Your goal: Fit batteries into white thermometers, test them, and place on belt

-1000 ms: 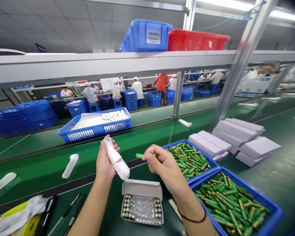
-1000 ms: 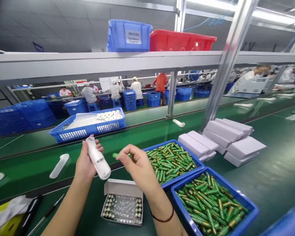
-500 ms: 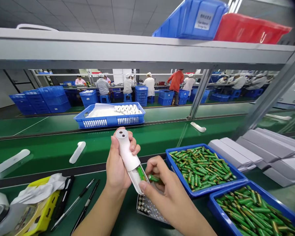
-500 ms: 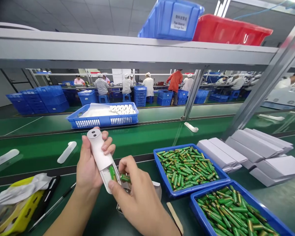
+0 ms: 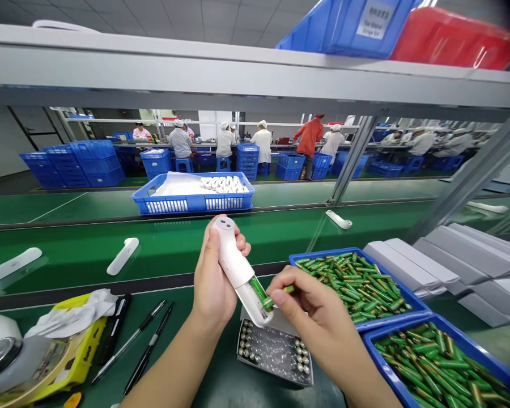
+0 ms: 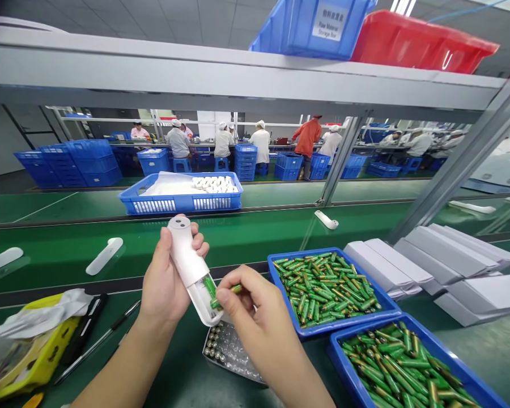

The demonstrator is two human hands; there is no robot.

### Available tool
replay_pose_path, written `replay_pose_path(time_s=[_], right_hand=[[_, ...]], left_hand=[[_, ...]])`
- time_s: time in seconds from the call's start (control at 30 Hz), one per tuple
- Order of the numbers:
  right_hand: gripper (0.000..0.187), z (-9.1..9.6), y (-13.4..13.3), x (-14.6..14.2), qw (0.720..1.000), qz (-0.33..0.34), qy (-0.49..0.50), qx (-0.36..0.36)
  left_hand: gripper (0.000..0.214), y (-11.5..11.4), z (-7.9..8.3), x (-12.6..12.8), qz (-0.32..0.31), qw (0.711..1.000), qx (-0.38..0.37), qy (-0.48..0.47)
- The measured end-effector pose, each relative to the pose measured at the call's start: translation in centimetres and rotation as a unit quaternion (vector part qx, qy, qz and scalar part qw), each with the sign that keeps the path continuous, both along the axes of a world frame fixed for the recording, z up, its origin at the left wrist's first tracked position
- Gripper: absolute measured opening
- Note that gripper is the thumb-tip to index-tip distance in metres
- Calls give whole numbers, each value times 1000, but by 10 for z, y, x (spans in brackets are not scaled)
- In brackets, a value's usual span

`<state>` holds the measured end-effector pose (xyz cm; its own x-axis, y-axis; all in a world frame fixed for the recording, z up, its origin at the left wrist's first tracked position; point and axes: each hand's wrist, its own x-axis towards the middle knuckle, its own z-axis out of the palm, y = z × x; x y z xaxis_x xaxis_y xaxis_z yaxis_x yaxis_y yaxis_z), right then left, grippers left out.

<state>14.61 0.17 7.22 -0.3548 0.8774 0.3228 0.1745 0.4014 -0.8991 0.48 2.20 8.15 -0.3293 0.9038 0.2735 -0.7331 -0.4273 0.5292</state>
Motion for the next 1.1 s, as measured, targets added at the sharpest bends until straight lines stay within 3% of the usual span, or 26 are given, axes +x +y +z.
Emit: replay_pose_path(time_s=[0.1,0.23,0.33,0.43,0.53,0.6,0.7,0.8,0.93,1.1], right_hand=[[8,-7,0,-6,999,-36,-19,8],[15,-11,-1,-12,986,-60,-53,146],[40,-13,-2,-15,962,-20,-119,246],[36,-18,0,-15,953,-56,-94,281],[22,-19,3,-10,974,-116,-11,194],[19,-15,4,-6,990,-97,36,99],[19,-5,2,-2,995,-29,97,-3],[23,2,1,-3,985,23,147,-85],[25,1,3,-6,954,108,215,-177],[27,-6,1,-14,927,186,240,-219]], left_hand=[[21,-3,-1,7,-14,1000,-17,21],[23,-1,-3,6,-10,997,-72,-11],[26,2,-3,1,20,994,-99,-44],[32,2,-1,0,20,996,-74,-41],[40,-2,1,2,-71,997,-6,31],[34,-6,0,4,-118,986,30,110],[28,-8,-5,3,-110,972,50,201],[26,-6,-8,-4,-95,965,54,239],[44,1,-8,-16,-139,955,55,255],[55,5,-10,-21,-152,953,75,250]])
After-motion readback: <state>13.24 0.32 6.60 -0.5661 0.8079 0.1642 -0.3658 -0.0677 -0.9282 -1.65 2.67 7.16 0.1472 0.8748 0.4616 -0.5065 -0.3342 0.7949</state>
